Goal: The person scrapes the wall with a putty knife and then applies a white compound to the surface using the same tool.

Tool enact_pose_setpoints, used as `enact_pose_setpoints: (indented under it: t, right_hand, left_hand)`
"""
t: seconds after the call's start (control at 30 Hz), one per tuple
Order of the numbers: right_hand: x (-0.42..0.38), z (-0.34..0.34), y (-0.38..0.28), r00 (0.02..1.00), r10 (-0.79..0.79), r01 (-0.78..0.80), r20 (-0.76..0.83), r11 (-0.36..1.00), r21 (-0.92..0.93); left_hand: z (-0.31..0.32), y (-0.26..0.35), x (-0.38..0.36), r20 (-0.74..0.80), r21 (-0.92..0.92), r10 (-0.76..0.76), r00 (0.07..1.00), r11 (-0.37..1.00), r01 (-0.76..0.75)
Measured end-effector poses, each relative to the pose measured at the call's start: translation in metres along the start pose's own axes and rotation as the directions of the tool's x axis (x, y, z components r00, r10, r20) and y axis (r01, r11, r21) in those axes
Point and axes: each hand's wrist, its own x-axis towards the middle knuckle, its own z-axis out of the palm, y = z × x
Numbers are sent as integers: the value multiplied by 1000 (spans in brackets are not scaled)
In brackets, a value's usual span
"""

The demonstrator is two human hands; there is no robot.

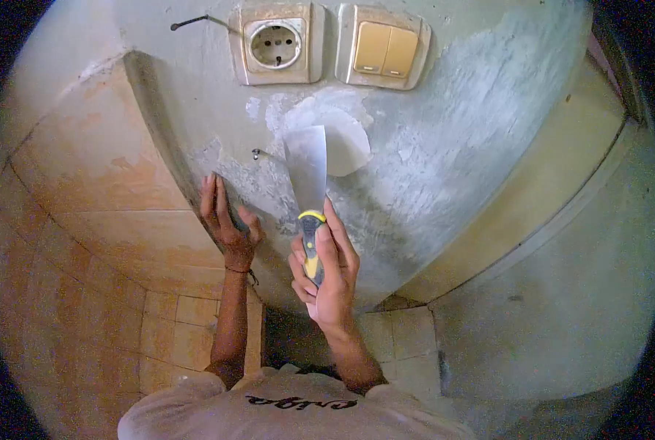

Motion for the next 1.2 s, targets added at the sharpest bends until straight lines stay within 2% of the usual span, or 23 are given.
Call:
enact_pose_setpoints:
  t: [0.07, 0.13, 0.27, 0.4, 0.5, 0.53, 0.6, 0.63, 0.7, 0.73, 0.8, 0.93, 1.0, 1.03, 1.07, 1.13, 1.17, 1.2]
  right_hand:
    - [-1, 1, 1, 1000, -31, 31, 3, 1000, -8]
    - [-5, -6, -1, 999, 41, -42, 10, 996, 81]
    - [-6, -5, 0, 999, 31, -31, 11, 999, 29]
    - [-3, -7, -5, 995, 86, -90, 40, 991, 97]
    - [4, -15, -4, 979, 137, -169, 154, 961, 219]
    - [4, -16, -3, 980, 134, -165, 146, 961, 222]
    - [4, -13, -1, 959, 95, -197, 269, 902, 384]
    - [4, -10, 3, 958, 96, -199, 270, 901, 386]
    - [4, -7, 10, 952, 103, -257, 287, 777, 575]
    - [5, -7, 13, 952, 108, -262, 288, 775, 575]
    - [12, -11, 18, 890, 128, -397, 437, 690, 605]
    - [32, -22, 18, 828, 126, -486, 546, 647, 587]
    - [38, -22, 20, 779, 77, -459, 622, 746, 482]
    - [37, -20, 19, 788, 143, -494, 598, 728, 476]
    - [37, -18, 18, 786, 143, -497, 601, 725, 478]
    - [33, -10, 11, 847, -9, -221, 532, 904, 366]
    - [28, -3, 2, 904, 52, -191, 425, 937, 292]
    - [28, -3, 2, 904, 54, -193, 424, 937, 292]
  left_hand:
    - [2, -4, 1, -26, -12, 30, 999, 999, -30]
    - [2, -5, -1, -20, -30, 30, 999, 999, -30]
    - [2, -7, -1, -20, -41, 35, 999, 999, -36]
    - [0, -5, 1, -6, -69, 35, 999, 997, -36]
    - [0, -1, 3, -10, -113, 70, 997, 991, -71]
    - [0, 4, 7, -38, -126, 81, 996, 988, -85]
    - [4, 8, 11, -67, -136, 95, 993, 985, -104]
    - [7, 9, 12, -79, -152, 94, 992, 983, -105]
    - [10, 8, 11, -86, -161, 88, 992, 982, -101]
    - [11, 8, 9, -63, -131, 86, 994, 987, -93]
    - [12, 8, 9, -37, -98, 81, 996, 992, -84]
    - [8, 8, 8, -14, -154, 88, 996, 984, -89]
    - [8, 7, 8, -9, -152, 98, 995, 984, -98]
    - [8, 7, 8, 1, -142, 95, 995, 985, -94]
    - [8, 7, 8, 12, -134, 93, 996, 987, -90]
    - [7, 8, 10, 6, -131, 99, 995, 986, -98]
    - [6, 9, 11, 1, -134, 104, 995, 986, -103]
    - [6, 9, 9, 2, -133, 102, 995, 986, -101]
